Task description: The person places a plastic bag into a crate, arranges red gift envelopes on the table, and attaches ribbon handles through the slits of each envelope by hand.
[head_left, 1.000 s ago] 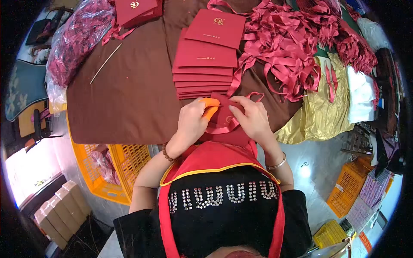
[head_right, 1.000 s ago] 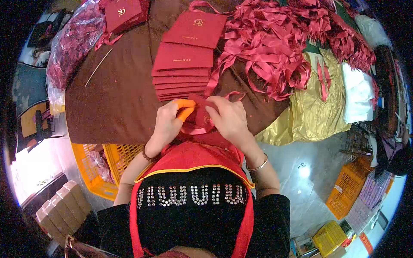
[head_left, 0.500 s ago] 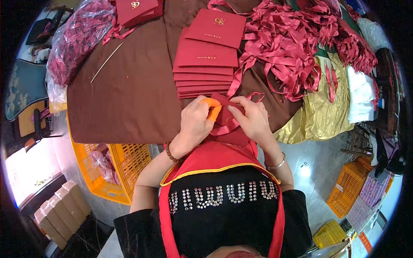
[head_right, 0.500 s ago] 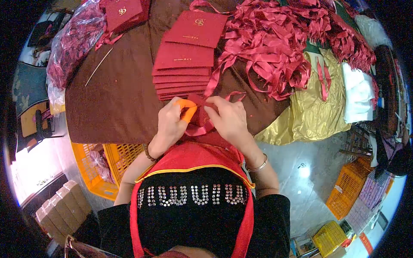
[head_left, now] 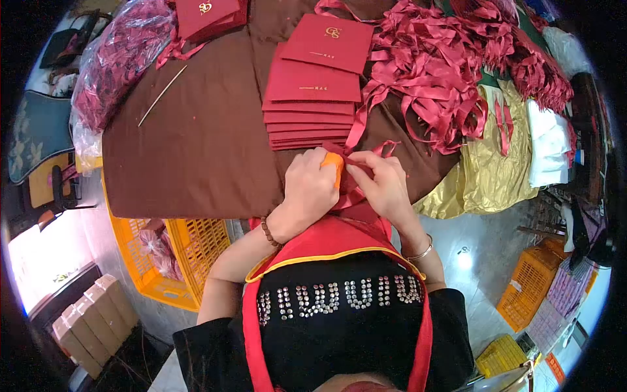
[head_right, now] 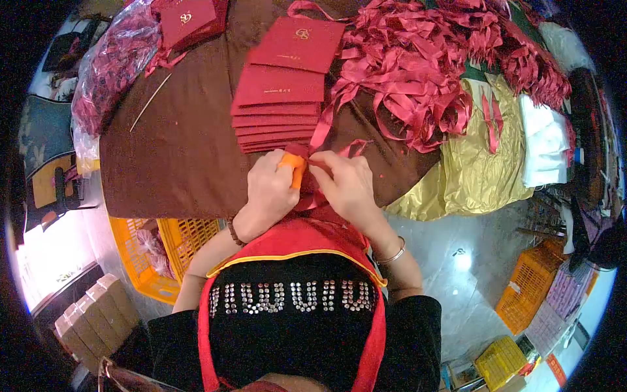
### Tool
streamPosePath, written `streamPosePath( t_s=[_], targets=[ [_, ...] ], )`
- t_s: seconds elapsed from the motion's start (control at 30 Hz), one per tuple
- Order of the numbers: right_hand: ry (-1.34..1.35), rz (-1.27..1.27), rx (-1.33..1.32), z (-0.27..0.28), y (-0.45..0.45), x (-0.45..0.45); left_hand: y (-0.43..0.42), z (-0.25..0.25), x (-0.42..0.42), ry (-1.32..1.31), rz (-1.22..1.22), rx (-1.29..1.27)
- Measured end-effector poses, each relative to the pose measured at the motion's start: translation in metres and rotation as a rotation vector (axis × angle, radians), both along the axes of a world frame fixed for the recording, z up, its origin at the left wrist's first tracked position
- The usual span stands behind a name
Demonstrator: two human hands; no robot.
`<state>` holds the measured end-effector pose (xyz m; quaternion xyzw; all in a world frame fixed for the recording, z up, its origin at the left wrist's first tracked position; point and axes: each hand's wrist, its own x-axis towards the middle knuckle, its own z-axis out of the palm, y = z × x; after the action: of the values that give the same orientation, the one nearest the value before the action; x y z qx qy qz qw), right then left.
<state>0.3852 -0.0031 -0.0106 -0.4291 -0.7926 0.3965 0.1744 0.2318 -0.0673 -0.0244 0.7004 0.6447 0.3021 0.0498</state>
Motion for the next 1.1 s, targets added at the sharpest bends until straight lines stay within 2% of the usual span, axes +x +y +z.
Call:
streamPosePath(
  t_s=[0.17,0.23,0.43,0.5,0.53,0.57,0.63,0.67,0.7,0.77,0.8,0.83,0.9,1.03,1.1],
  targets=[
    [0.046,0.035,0.023,0.006,-0.001,0.004,0.005,0.011,-0.018,-0.052,-0.043,0.097],
    [0.086,0.083,0.098,0.005,-0.002,0.001,0.006,0.011,-0.027,-0.092,-0.154,0.066],
    [0.097,0.107,0.139,0.004,-0.004,0.001,0.014,0.021,-0.037,0.034,-0.289,-0.011],
    [0.081,0.107,0.157,0.010,-0.006,0.000,0.019,0.035,-0.044,-0.353,-0.419,-0.363],
    [0.067,0.108,0.172,0.012,-0.007,0.000,0.021,0.035,-0.047,-0.404,-0.395,-0.471],
    [0.067,0.108,0.173,0.012,-0.009,-0.001,0.025,0.033,-0.048,-0.404,-0.395,-0.470],
    [0.013,0.126,0.228,0.011,-0.011,-0.005,0.033,0.030,-0.049,-0.621,-0.285,-0.615],
    [0.015,0.129,0.229,0.012,-0.013,-0.006,0.037,0.035,-0.052,-0.456,-0.294,-0.639],
    [0.010,0.131,0.262,0.013,-0.015,-0.008,0.042,0.047,-0.052,-0.457,-0.289,-0.637],
    [0.006,0.139,0.298,0.014,-0.018,-0.008,0.050,0.066,-0.051,-0.034,-0.430,-0.821],
    [0.042,0.129,0.351,0.013,-0.019,-0.008,0.054,0.059,-0.055,0.006,-0.535,-0.747],
    [0.080,0.117,0.403,0.013,-0.020,-0.008,0.059,0.056,-0.059,0.005,-0.531,-0.746],
    [0.077,0.134,0.435,0.014,-0.020,-0.008,0.070,0.056,-0.061,-0.159,-0.622,-0.966],
    [0.038,0.162,0.481,0.021,-0.022,-0.010,0.083,0.072,-0.054,-0.097,-0.652,-1.123],
    [0.050,0.170,0.485,0.021,-0.023,-0.009,0.083,0.075,-0.051,-0.065,-0.668,-1.118]
  ],
)
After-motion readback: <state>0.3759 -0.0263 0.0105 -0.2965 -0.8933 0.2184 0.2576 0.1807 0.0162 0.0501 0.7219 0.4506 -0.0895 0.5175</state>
